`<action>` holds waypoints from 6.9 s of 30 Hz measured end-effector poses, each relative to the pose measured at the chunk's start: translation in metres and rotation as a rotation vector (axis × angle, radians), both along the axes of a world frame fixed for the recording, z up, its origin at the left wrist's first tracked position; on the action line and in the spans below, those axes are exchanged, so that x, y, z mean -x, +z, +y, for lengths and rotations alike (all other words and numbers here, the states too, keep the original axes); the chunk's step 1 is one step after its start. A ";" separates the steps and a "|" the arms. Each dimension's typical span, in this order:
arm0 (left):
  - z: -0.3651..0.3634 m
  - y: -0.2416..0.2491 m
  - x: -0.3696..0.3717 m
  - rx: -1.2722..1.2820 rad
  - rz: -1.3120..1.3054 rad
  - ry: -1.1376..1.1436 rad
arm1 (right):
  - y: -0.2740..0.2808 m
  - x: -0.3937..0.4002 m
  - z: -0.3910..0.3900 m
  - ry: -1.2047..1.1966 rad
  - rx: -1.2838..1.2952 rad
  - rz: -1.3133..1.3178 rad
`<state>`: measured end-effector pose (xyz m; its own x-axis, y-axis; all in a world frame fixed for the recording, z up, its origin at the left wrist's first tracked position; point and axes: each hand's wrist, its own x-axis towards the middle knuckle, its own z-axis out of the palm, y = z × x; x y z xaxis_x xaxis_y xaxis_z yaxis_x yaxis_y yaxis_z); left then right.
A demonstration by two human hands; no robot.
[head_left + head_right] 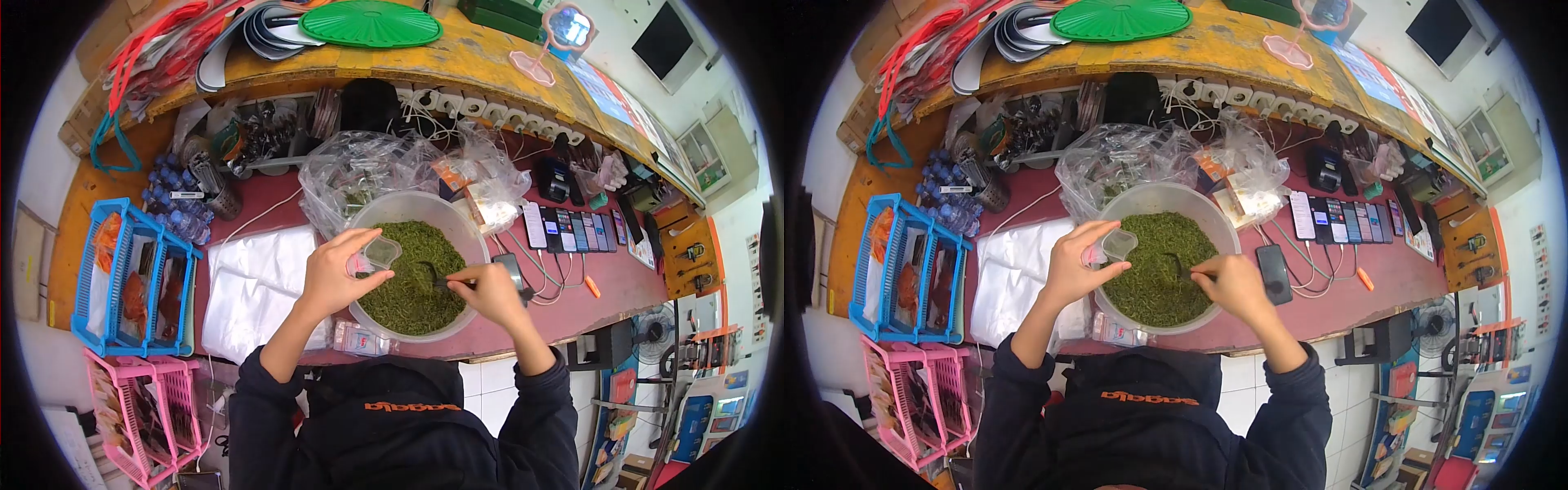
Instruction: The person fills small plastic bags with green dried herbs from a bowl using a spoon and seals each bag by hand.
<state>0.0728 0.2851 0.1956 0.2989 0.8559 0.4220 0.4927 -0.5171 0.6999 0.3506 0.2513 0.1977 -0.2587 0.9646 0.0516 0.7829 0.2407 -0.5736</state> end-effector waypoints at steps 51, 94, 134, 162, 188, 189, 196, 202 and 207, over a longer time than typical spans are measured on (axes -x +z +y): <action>-0.014 -0.003 -0.025 0.142 0.052 0.027 | 0.043 0.033 -0.025 -0.132 -0.406 0.002; -0.025 0.021 -0.022 0.267 -0.509 -0.151 | 0.012 0.054 -0.040 -0.048 -0.206 0.781; -0.039 0.011 -0.041 0.009 -0.114 -0.228 | 0.003 0.063 -0.037 0.016 0.288 0.681; -0.015 -0.006 -0.049 -0.333 0.124 -0.173 | 0.038 0.050 -0.033 -0.111 -0.303 0.134; 0.008 -0.004 0.011 -0.410 -0.117 -0.045 | 0.015 0.011 -0.012 -0.111 0.025 -0.100; 0.009 -0.007 0.008 -0.410 -0.118 -0.047 | 0.020 0.006 -0.012 -0.120 0.051 -0.089; 0.001 -0.020 -0.029 -0.277 0.018 -0.010 | 0.054 0.011 -0.023 -0.253 -0.334 -0.034; 0.000 -0.016 -0.050 -0.205 -0.039 0.024 | 0.047 0.026 -0.027 -0.192 -0.774 -0.285; -0.001 -0.022 -0.047 -0.246 -0.055 0.085 | 0.058 0.013 -0.028 -0.271 -0.764 -0.234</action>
<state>0.1198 0.2843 0.1731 0.2012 0.7464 0.6343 0.5067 -0.6335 0.5847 0.3378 0.2231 0.2560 -0.1085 0.7163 0.6893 0.9480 0.2832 -0.1451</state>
